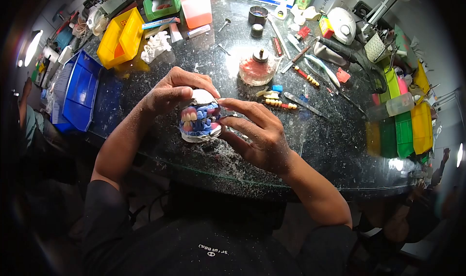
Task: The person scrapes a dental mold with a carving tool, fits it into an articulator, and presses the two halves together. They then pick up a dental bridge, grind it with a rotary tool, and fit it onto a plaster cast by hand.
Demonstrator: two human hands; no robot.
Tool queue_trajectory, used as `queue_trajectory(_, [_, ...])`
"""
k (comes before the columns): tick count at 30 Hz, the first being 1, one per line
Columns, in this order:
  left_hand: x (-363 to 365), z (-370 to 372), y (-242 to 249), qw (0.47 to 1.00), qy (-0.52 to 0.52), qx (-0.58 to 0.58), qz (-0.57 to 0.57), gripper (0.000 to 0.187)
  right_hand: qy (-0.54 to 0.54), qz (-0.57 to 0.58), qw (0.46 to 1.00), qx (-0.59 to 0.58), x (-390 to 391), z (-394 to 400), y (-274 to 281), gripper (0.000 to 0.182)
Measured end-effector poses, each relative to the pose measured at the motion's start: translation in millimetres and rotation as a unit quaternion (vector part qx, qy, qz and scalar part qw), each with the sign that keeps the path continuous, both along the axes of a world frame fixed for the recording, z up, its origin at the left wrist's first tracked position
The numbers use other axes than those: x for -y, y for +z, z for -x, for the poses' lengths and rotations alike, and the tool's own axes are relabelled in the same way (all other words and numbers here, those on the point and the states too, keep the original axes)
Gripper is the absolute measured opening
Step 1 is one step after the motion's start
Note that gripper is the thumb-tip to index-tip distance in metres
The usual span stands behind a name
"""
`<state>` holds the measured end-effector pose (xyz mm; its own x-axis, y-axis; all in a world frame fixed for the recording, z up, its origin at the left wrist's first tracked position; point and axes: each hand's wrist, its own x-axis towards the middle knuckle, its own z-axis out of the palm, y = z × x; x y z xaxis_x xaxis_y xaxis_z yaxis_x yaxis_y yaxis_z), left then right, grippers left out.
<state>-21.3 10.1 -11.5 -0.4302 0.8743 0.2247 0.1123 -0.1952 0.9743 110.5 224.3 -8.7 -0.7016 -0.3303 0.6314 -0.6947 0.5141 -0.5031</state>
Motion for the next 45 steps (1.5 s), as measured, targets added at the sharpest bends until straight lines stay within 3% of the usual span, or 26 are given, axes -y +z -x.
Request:
queue_trajectory(7, [0.4, 1.0, 0.0, 1.0, 0.001, -0.015, 0.001, 0.045, -0.001, 0.001, 1.0, 0.011, 0.0, -0.7, -1.7, 0.023])
queue_trajectory(10, [-1.5, -2.3, 3.2, 0.999, 0.03, -0.014, 0.022, 0.059, 0.0, -0.001, 1.0, 0.007, 0.1, -0.2, -2.2, 0.024])
queue_trajectory(19, [-0.7, -2.5, 4.7, 0.999, 0.026, -0.013, 0.035, 0.059, 0.005, -0.009, 1.0, 0.003, -0.2, -0.1, 0.0, 0.024])
queue_trajectory(22, [-0.3, -1.5, 4.8, 1.0, -0.001, -0.019, 0.006, 0.044, 0.007, -0.007, 1.0, 0.0, -0.3, 0.2, -0.2, 0.025])
queue_trajectory(37, [0.6, -0.8, 2.0, 1.0, -0.005, -0.016, 0.006, 0.042, 0.002, -0.008, 1.0, 0.004, -1.0, 0.7, -1.3, 0.024])
queue_trajectory(40, [1.7, -2.1, 0.8, 0.997, 0.054, 0.024, 0.057, 0.063, -0.006, -0.007, 1.0, 0.011, -1.8, 0.7, 0.5, 0.024])
queue_trajectory(41, [1.0, -3.3, 1.4, 0.997, 0.05, 0.054, 0.028, 0.066, -0.007, -0.005, 1.0, 0.009, -1.9, 1.3, 0.1, 0.025])
queue_trajectory(44, [-0.1, -3.5, 6.5, 0.986, 0.084, 0.138, -0.051, 0.066, -0.009, 0.004, 1.0, 0.009, -2.7, 3.1, -0.9, 0.027])
queue_trajectory(45, [0.9, -4.2, 2.3, 0.965, 0.134, 0.209, -0.083, 0.057, -0.013, 0.006, 1.0, 0.012, -3.0, 3.6, -1.1, 0.028])
